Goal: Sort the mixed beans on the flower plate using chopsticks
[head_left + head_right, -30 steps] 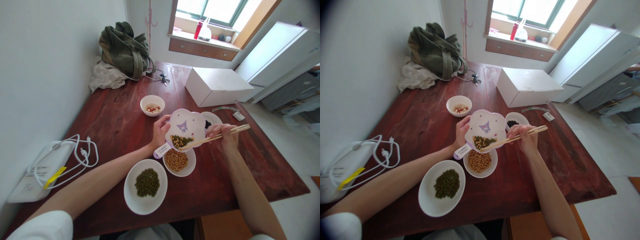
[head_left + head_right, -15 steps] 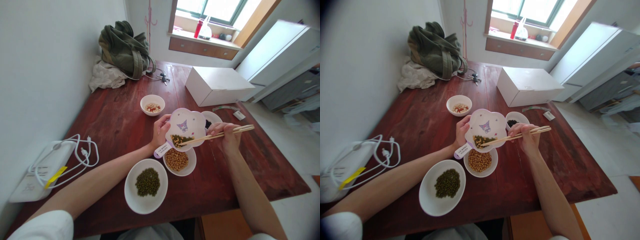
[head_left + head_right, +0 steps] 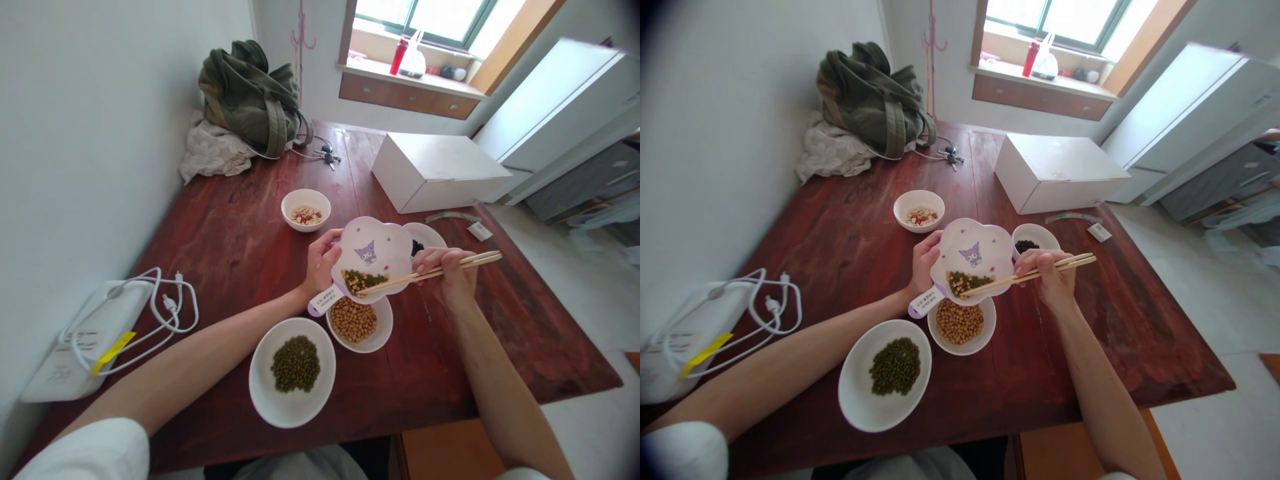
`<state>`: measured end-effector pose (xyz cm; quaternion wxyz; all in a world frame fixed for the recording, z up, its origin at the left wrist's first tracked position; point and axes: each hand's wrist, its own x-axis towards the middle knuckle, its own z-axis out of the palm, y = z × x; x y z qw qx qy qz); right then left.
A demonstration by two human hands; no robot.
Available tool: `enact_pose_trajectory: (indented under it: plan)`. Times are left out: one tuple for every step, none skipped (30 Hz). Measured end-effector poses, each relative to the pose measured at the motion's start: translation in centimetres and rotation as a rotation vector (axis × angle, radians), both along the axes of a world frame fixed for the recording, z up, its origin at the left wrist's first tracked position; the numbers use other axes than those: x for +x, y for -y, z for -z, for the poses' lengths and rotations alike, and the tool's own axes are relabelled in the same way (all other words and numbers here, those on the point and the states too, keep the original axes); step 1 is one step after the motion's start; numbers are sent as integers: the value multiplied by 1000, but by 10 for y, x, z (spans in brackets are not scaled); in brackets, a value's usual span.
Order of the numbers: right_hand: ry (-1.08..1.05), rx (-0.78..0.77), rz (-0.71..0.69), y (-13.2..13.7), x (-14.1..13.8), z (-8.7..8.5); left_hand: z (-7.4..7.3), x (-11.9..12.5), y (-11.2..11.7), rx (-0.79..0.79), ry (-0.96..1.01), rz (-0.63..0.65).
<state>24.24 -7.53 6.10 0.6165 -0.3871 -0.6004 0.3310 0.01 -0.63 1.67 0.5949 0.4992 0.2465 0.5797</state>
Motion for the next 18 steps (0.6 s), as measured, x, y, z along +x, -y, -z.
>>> enact_pose_trajectory:
  plan:
    - [-1, -1, -5, 0, 0, 0, 0, 0, 0, 0, 0, -1]
    - [-2, -3, -10, 0, 0, 0, -1, 0, 0, 4, 0, -2]
    - [-5, -3, -14, 0, 0, 0, -1, 0, 0, 7, 1, -3]
    - [-7, -2, -16, 0, 0, 0, -2, 0, 0, 9, 3, -1]
    - [-9, -2, -18, -1, 0, 0, -2, 0, 0, 7, 5, 0]
    - [-11, -1, -19, -1, 0, 0, -2, 0, 0, 4, 6, -1]
    - [-13, 0, -21, -1, 0, 0, -2, 0, 0, -3, 5, -3]
    - [-16, 1, -23, -1, 0, 0, -2, 0, 0, -10, 5, -5]
    - [-18, -1, -26, 0, 0, 0, -2, 1, 0, -15, 3, -6]
    - [-23, -1, -30, 0, 0, 0, -1, 1, 0, -15, 2, -7]
    - [-29, -1, -33, 0, 0, -1, -1, 1, 0, -14, 1, -7]
    - [-36, 2, -35, 0, 0, -1, -1, 1, 0, -14, 1, -4]
    - [-44, 7, -34, 0, 0, -2, 0, 1, 0, -16, 1, -4]
    - [-54, 14, -30, 0, 0, -2, 0, 1, 0, -20, 3, -7]
    - [-62, 23, -23, 0, 0, -3, -1, 0, -1, -26, 3, -11]
    - [-71, 33, -13, 0, -1, -4, -1, 0, -1, -32, 5, -14]
    - [-78, 42, -1, 0, -1, -4, -1, 0, -1, -37, 4, -15]
    - [-83, 52, 11, 0, -2, -5, -2, 0, -1, -40, 1, -16]
